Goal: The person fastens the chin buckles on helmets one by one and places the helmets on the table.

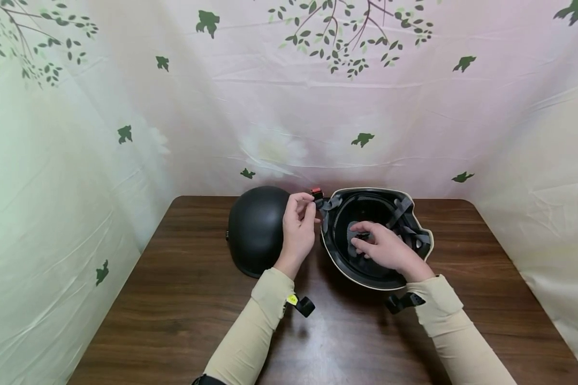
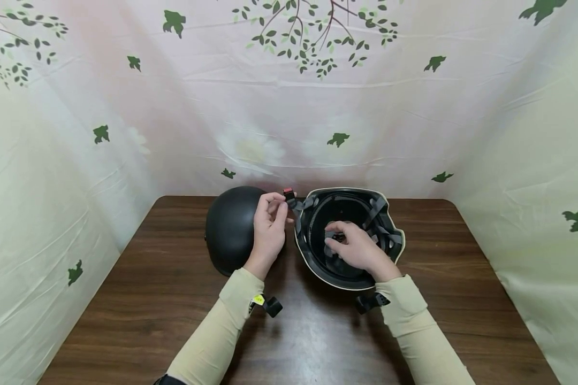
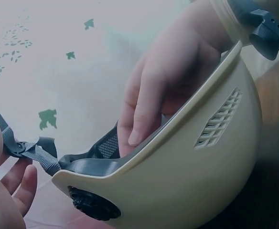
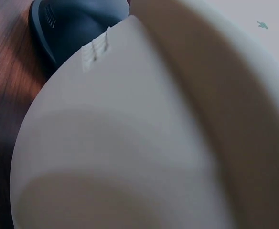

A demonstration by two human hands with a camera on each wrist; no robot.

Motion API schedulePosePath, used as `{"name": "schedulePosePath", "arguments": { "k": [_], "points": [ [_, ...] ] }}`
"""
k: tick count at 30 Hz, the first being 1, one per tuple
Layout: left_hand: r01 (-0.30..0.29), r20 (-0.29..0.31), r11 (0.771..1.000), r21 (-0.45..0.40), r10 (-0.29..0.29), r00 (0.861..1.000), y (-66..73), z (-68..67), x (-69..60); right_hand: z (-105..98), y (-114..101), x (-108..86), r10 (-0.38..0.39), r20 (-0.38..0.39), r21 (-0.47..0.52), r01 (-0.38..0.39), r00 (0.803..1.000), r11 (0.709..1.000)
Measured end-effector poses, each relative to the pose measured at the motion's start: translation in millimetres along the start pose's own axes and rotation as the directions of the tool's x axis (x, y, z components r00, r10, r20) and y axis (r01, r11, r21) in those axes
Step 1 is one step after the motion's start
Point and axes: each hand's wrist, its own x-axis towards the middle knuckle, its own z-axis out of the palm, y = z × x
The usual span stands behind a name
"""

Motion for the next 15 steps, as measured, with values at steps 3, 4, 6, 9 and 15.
{"name": "schedulePosePath", "arguments": {
  "k": [3, 4, 6, 9, 15],
  "points": [
    [-0.014, -0.013, 1.0, -0.006, 0.014, 1.0, -1.2, 0.7, 0.3, 0.1, 0.5, -1.2, 0.021, 0.028, -0.008, -0.021, 0.999, 1.0],
    [-0.016, -0.015, 1.0, -0.011, 0.016, 1.0, -1.6, 0.9, 0.5, 0.3, 0.9, -1.5, 0.029, 0.035, -0.012, -0.029, 0.999, 1.0],
    [-0.016, -0.017, 1.0, -0.022, 0.016, 1.0, -2.2, 1.3, 0.7, 0.5, 1.3, -2.1, 0.042, 0.043, -0.018, -0.042, 0.998, 0.999],
    [-0.015, -0.013, 0.999, -0.035, 0.014, 1.0, -2.1, 1.7, 0.7, 0.9, 1.9, -2.2, 0.058, 0.042, -0.033, -0.057, 0.997, 0.998],
    [-0.017, -0.003, 0.999, -0.042, 0.017, 1.0, -1.9, 1.9, 1.4, 1.4, 2.9, -1.2, 0.09, 0.031, -0.06, -0.088, 0.995, 0.994]
  ]
}}
